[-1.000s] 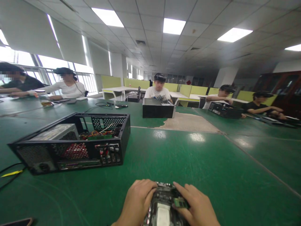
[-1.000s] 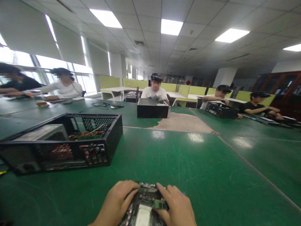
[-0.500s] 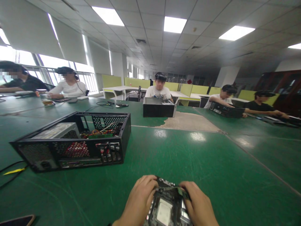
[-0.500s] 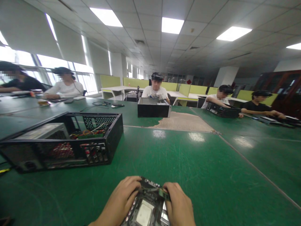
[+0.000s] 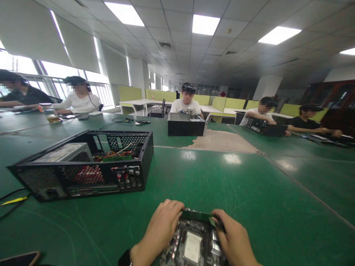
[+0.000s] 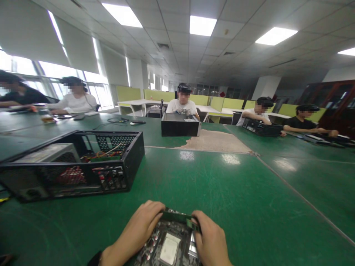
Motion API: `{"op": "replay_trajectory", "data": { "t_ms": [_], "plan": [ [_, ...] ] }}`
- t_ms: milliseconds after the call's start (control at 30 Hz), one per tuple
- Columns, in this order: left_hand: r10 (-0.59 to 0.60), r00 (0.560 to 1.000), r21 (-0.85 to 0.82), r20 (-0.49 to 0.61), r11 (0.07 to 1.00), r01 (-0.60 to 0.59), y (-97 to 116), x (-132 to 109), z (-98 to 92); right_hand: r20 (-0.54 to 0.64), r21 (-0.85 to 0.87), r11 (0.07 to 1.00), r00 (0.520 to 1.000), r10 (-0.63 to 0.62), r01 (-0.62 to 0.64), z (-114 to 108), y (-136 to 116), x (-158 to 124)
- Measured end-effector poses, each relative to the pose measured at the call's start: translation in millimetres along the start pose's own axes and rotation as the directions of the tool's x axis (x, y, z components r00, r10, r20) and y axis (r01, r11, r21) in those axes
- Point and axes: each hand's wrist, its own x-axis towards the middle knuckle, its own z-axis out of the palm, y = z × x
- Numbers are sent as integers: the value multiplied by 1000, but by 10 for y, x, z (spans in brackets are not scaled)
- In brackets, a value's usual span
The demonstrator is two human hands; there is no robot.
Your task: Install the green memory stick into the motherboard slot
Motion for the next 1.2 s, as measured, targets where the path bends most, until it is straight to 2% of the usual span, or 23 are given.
{"op": "replay_trajectory", "data": {
  "t_ms": [167,367,600,833,1000,1100,1200],
  "plan": [
    [53,998,21,21,998,-54,-44,-10,-117,55,-21,999,998,-36,38,-13,-9,-3],
    [67,998,-67,9,996,-66,-34,-17,-77,106,-57,998,994,-32,38,-18,15,19],
    [79,997,-74,21,994,-77,-40,-32,-58,78,-28,998,995,-58,60,-8,0,0],
    [49,999,-96,18,994,-47,-11,-32,-81,82,-23,1000,997,-14,16,-2,-33,10],
    [44,999,-108,23,993,-41,10,-47,-91,58,-7,999,997,-53,53,-5,-59,12],
    [34,999,-149,-18,988,-36,10,-44,-109,0,-5,996,996,-90,90,-29,-76,4],
    [-77,989,-185,-123,981,53,-54,-11,-115,-54,-73,985,985,-162,158,-60,-157,-65]
  ]
}}
